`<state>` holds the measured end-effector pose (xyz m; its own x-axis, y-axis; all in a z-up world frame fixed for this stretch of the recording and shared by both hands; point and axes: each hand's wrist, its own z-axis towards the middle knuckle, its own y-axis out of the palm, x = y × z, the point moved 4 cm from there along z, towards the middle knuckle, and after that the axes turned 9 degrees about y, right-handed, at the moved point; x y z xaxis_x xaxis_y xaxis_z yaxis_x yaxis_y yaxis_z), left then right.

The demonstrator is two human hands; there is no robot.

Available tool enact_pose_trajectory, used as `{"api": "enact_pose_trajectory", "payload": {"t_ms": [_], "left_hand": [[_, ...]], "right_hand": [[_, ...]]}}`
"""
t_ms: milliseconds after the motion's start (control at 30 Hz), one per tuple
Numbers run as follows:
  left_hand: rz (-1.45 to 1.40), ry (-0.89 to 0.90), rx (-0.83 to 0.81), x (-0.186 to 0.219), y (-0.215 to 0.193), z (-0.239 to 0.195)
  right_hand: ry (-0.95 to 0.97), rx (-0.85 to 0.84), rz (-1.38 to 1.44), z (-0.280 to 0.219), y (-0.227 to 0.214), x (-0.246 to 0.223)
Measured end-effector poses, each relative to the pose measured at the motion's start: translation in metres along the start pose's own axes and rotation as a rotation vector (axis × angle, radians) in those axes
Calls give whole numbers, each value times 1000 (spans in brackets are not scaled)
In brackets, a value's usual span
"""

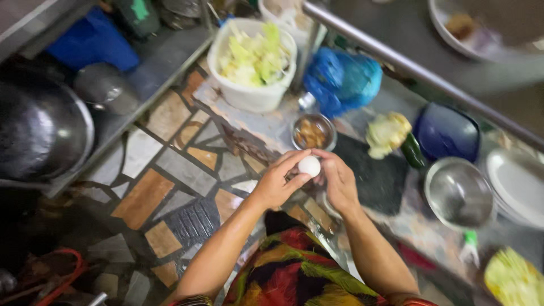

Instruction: The person washes cabbage in a sink, chops it on a cutting board, places it into a bowl, adds meat and a peeled hard-boiled egg, and then retrieves a bottle of dressing from a refrigerator to apply it to the salad.

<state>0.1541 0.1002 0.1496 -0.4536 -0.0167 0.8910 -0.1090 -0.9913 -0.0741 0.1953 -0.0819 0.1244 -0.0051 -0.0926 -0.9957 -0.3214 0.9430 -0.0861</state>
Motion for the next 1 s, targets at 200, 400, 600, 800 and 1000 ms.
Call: {"api": "enact_pose_trajectory", "payload": {"t_ms": [200, 400, 600, 800, 1000], "left_hand": [[186, 85, 32, -21, -75, 71], [139, -183, 279, -93, -144, 138], [158, -163, 280, -173, -204, 184], [-60, -139, 28, -220, -229, 222], [-207, -302, -146, -216, -242, 252]], "right_hand": [[-163, -80, -179, 105, 42, -58], [-75, -113, -449, 226, 93, -77], [-8, -75, -436, 301, 120, -54], [64, 98, -419, 333, 129, -38], [-128, 197, -403, 334, 135, -62]]}}
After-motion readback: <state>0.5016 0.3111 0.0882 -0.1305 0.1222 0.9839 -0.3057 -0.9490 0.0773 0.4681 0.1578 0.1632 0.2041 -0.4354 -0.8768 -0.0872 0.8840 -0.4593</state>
